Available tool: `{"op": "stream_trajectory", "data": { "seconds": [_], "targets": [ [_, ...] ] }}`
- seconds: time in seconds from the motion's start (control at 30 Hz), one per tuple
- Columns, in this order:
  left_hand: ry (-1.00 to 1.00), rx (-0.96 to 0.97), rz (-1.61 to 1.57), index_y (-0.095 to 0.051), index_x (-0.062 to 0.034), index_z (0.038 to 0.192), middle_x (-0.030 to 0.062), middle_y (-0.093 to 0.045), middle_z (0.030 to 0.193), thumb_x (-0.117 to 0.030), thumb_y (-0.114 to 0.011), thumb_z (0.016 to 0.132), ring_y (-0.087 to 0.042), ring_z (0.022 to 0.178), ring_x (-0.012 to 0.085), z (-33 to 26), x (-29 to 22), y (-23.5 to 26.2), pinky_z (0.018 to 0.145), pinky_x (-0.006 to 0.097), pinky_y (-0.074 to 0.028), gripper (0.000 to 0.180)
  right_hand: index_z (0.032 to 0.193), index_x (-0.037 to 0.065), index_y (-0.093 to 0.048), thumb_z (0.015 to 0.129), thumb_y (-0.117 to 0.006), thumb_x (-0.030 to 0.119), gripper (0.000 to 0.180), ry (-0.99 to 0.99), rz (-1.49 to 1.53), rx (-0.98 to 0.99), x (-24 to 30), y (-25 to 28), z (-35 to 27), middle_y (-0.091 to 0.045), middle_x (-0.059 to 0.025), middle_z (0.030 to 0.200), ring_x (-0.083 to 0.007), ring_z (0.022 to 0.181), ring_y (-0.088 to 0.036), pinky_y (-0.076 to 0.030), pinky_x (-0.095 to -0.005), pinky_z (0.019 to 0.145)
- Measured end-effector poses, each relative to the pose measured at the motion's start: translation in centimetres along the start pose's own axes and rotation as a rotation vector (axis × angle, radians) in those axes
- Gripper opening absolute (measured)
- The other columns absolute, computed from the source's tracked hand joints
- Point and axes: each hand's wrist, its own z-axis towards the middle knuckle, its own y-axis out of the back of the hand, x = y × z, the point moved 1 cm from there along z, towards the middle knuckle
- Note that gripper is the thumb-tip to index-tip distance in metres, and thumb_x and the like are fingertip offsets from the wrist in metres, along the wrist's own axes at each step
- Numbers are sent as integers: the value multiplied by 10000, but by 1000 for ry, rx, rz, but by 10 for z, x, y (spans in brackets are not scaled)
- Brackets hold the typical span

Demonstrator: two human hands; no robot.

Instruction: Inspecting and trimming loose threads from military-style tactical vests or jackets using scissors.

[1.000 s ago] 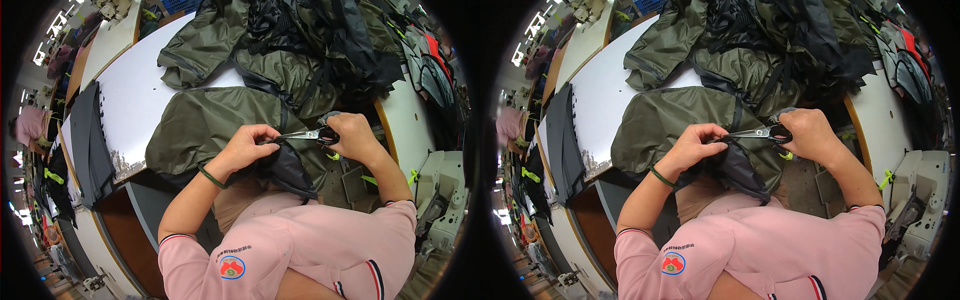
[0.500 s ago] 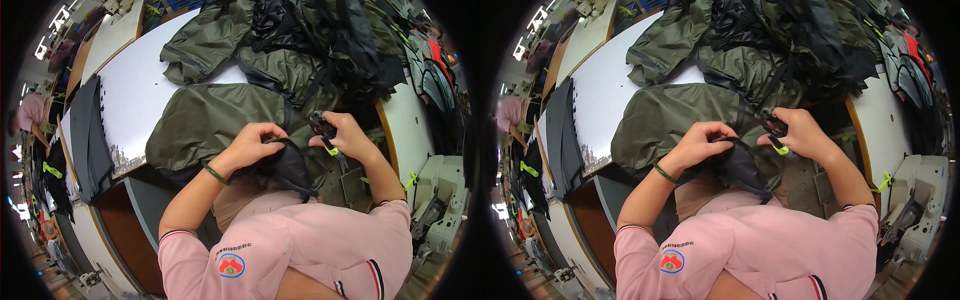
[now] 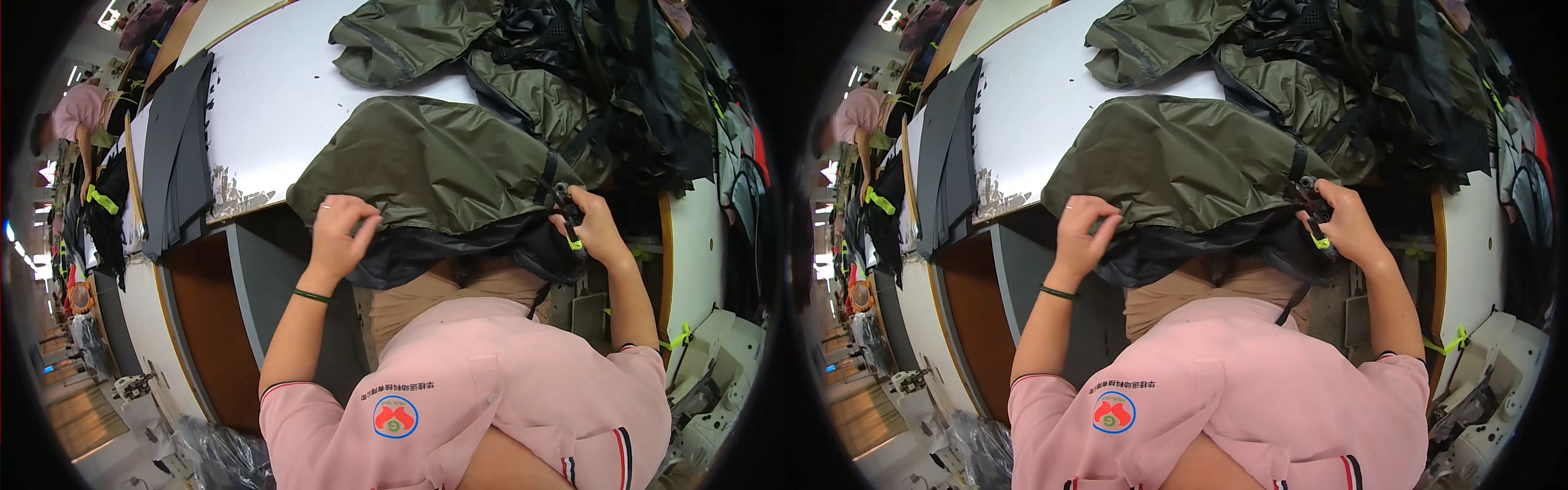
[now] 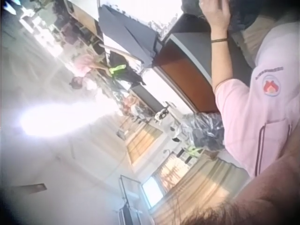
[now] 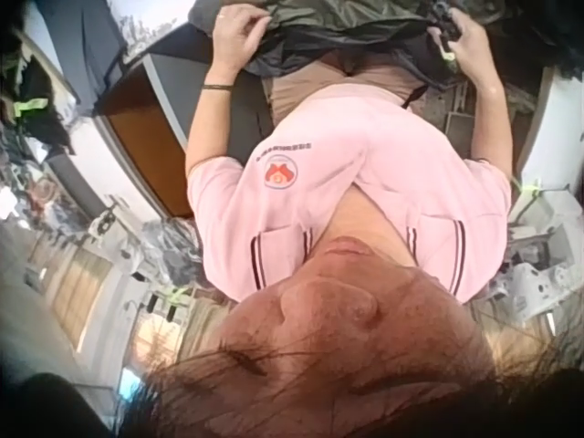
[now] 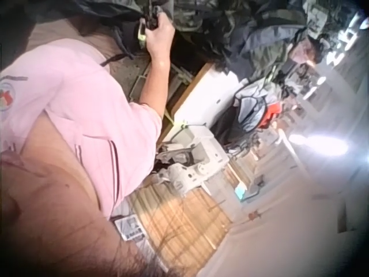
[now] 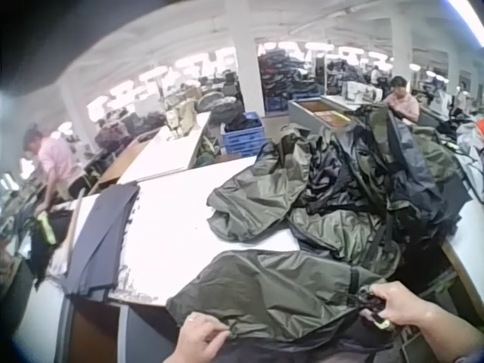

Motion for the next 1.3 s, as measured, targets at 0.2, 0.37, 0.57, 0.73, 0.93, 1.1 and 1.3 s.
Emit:
{"op": "stream_trajectory", "data": {
  "seconds": [0.2, 0.37, 0.57, 0.73, 0.93, 1.1, 1.3],
  "targets": [
    [6, 149, 269, -633, -124, 967, 61, -554, 1018, -99, -782, 648, -527, 1017, 275, -19, 0, -7, 918, 421, -373, 353, 808, -20, -500, 723, -737, 69, 267, 11, -79, -18, 2, 2, -9, -492, -131, 680, -232, 621, -424, -405, -307, 605],
    [-72, 128, 322, -636, -120, 931, 56, -554, 997, -71, -743, 689, -529, 1005, 266, -24, 14, -21, 916, 423, -375, 269, 824, -22, -503, 726, -733, 50, 260, -36, -68, 2, 0, 0, -9, -508, -147, 698, -270, 632, -434, -417, -309, 627],
    [-64, -77, 220, -636, -95, 808, 17, -601, 868, -18, -729, 686, -576, 884, 244, -27, 27, -11, 870, 395, -398, 171, 852, -20, -509, 720, -719, 23, 251, -4, -114, -83, -17, 5, -15, -537, -158, 748, -322, 666, -491, -439, -321, 659],
    [-72, -133, 146, -623, -70, 819, 54, -651, 954, 29, -703, 697, -605, 943, 265, -25, 21, 0, 883, 399, -431, 177, 855, -22, -514, 716, -708, -1, 240, 21, -157, -90, -18, 4, -14, -544, -159, 749, -318, 680, -519, -446, -322, 664],
    [218, -379, -204, -601, -31, 952, 73, -639, 923, 39, -574, 845, -598, 839, 146, -12, 28, 52, 783, 264, -476, 130, 867, -4, -555, 696, -704, 23, 228, 135, 9, -137, 22, 7, 21, -565, -158, 740, -280, 641, -529, -455, -329, 635],
    [49, -875, -64, -575, -31, 1058, 49, -565, 1017, 55, -515, 882, -538, 874, 122, 33, 35, 191, 826, 254, -453, 204, 905, 0, -543, 723, -713, 25, 250, 463, 249, -220, 118, -17, 125, -571, -175, 794, -325, 686, -538, -459, -364, 660],
    [-100, -1282, 387, -564, 65, 1199, 152, -607, 1184, -17, -398, 942, -595, 1031, 243, 69, -22, 262, 949, 337, -466, 316, 961, 6, -564, 749, -729, 109, 288, 578, 488, -227, 229, -74, 276, -641, -209, 902, -390, 875, -629, -493, -417, 756]
  ]
}}
